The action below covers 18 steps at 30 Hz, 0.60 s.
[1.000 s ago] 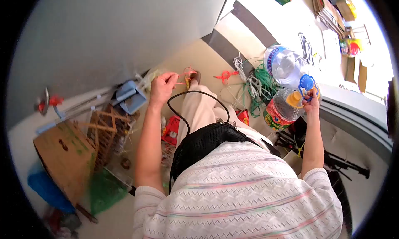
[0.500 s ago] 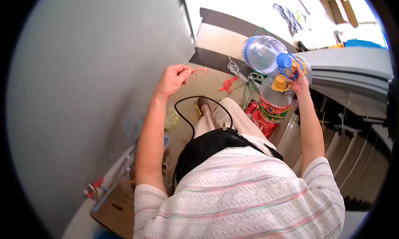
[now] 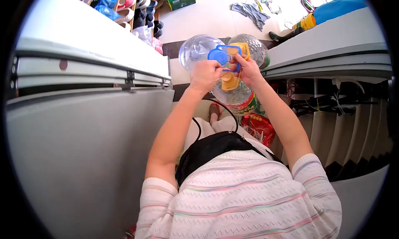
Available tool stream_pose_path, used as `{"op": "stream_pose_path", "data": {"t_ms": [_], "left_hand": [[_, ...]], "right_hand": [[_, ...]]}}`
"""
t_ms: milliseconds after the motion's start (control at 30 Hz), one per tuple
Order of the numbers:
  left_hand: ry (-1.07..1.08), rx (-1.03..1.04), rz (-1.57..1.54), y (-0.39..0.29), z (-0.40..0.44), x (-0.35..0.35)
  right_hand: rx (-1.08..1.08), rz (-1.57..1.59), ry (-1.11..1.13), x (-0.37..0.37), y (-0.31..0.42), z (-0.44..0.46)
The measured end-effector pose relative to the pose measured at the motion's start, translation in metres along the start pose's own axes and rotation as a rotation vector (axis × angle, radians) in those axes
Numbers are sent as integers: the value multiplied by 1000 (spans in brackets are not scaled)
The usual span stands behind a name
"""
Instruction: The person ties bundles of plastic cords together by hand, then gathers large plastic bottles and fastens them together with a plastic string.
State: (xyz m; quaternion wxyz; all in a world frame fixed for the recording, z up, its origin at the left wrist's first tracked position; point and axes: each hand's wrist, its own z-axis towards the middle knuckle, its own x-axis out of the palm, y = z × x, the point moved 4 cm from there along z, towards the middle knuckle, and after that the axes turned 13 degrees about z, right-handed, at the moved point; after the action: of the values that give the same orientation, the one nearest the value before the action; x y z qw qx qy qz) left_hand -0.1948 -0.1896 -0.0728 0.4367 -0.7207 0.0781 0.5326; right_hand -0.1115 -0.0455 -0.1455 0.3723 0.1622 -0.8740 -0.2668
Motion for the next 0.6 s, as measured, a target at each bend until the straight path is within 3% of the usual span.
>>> {"op": "stream_pose_path", "data": {"t_ms": [233, 600], "left_hand": [[-204, 2, 120, 32, 71, -6], [-192, -34, 3, 81, 213, -23]], "right_hand": [[30, 0, 45, 48, 12, 55], [112, 3, 62, 108, 55, 162]]}}
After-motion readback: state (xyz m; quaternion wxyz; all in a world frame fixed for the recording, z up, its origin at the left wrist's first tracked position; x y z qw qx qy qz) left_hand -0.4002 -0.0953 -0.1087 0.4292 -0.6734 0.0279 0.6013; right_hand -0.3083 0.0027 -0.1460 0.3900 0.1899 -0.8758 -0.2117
